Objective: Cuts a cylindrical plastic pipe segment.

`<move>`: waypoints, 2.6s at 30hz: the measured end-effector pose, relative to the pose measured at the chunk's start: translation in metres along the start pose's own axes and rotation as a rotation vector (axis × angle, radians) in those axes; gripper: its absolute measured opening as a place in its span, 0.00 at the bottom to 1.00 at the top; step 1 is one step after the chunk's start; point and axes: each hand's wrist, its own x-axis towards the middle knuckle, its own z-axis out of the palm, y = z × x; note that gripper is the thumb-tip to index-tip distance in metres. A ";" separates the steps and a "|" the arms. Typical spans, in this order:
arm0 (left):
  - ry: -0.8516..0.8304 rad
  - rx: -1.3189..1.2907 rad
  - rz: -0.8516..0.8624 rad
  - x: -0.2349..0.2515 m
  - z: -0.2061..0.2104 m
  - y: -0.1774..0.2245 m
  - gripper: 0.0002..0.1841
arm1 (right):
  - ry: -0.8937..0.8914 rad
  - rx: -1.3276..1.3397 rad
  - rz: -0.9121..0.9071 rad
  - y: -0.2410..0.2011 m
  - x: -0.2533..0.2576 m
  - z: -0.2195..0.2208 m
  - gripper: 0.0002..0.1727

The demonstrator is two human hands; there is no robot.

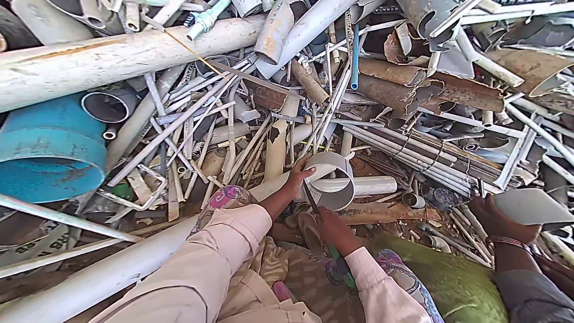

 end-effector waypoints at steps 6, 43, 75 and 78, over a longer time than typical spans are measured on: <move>-0.184 0.204 0.023 0.001 -0.005 0.007 0.40 | -0.002 -0.050 0.010 0.001 0.001 0.004 0.21; -0.072 0.244 0.016 -0.022 0.012 -0.023 0.51 | -0.075 0.131 0.060 0.009 0.007 0.021 0.19; -0.062 0.120 0.110 -0.007 0.009 -0.008 0.52 | -0.034 -0.001 -0.042 0.010 0.004 0.000 0.20; -0.050 0.135 0.095 -0.009 0.008 -0.012 0.52 | -0.042 -0.006 -0.035 0.009 0.004 0.002 0.20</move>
